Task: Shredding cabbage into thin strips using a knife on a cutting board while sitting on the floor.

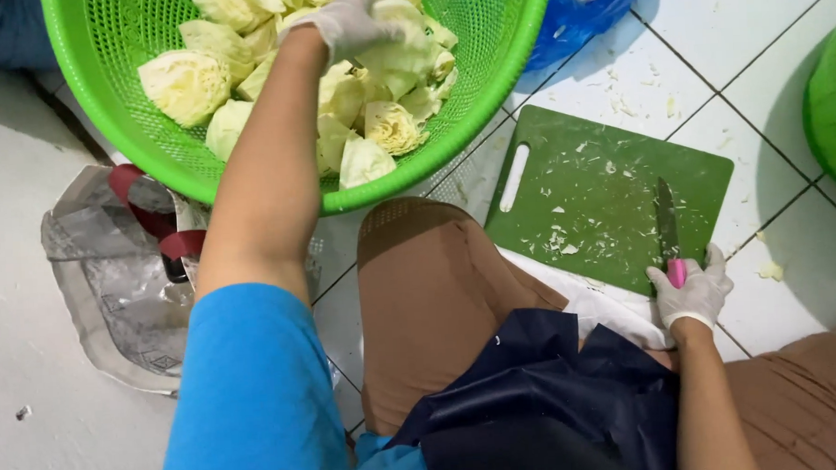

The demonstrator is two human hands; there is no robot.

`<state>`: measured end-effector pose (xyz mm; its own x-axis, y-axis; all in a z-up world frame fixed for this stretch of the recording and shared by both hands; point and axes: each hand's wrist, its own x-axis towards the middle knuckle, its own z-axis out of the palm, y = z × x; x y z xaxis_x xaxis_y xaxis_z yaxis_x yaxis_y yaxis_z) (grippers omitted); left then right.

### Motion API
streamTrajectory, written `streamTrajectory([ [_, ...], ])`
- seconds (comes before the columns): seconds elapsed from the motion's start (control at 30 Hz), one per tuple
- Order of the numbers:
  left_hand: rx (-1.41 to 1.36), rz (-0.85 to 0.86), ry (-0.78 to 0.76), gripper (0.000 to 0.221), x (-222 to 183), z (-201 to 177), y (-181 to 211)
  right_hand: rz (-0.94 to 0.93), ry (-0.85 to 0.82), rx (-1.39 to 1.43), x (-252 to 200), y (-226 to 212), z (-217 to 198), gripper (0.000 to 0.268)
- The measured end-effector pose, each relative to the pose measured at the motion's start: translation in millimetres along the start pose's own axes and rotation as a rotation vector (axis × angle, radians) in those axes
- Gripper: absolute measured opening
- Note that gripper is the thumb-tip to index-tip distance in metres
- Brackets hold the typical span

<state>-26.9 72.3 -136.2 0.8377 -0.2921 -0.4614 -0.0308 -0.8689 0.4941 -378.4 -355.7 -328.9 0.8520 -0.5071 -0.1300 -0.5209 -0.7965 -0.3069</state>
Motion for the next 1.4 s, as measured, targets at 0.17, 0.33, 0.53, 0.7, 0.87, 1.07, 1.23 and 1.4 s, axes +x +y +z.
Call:
streamTrajectory([
  [0.17,-0.363,0.225,0.256,0.045,-51,-23,-10,0.004,0.021,-0.017,3,12,9,0.044],
  [0.33,-0.757,0.633,0.480,0.019,-78,-25,52,0.069,0.021,0.017,9,31,23,0.048],
  [0.53,-1.056,0.709,0.372,0.033,-144,86,153,0.095,0.145,0.401,-7,10,-8,0.044],
  [0.7,-1.194,0.402,0.016,0.034,-101,243,153,0.191,0.200,0.754,-39,-59,-64,0.037],
  [0.87,-0.646,0.133,-0.014,0.048,-32,355,115,0.187,0.063,0.680,-17,-72,-26,0.047],
  [1.07,-0.435,-0.003,-0.092,0.049,-21,364,88,0.291,-0.039,0.706,11,-70,-20,0.029],
  [1.23,-0.633,-0.131,-0.101,0.048,-44,332,122,0.376,-0.099,0.687,28,-52,-29,0.034],
  [1.4,-0.695,-0.191,-0.074,0.048,-27,332,110,0.154,0.010,0.576,-4,-38,-32,0.040],
])
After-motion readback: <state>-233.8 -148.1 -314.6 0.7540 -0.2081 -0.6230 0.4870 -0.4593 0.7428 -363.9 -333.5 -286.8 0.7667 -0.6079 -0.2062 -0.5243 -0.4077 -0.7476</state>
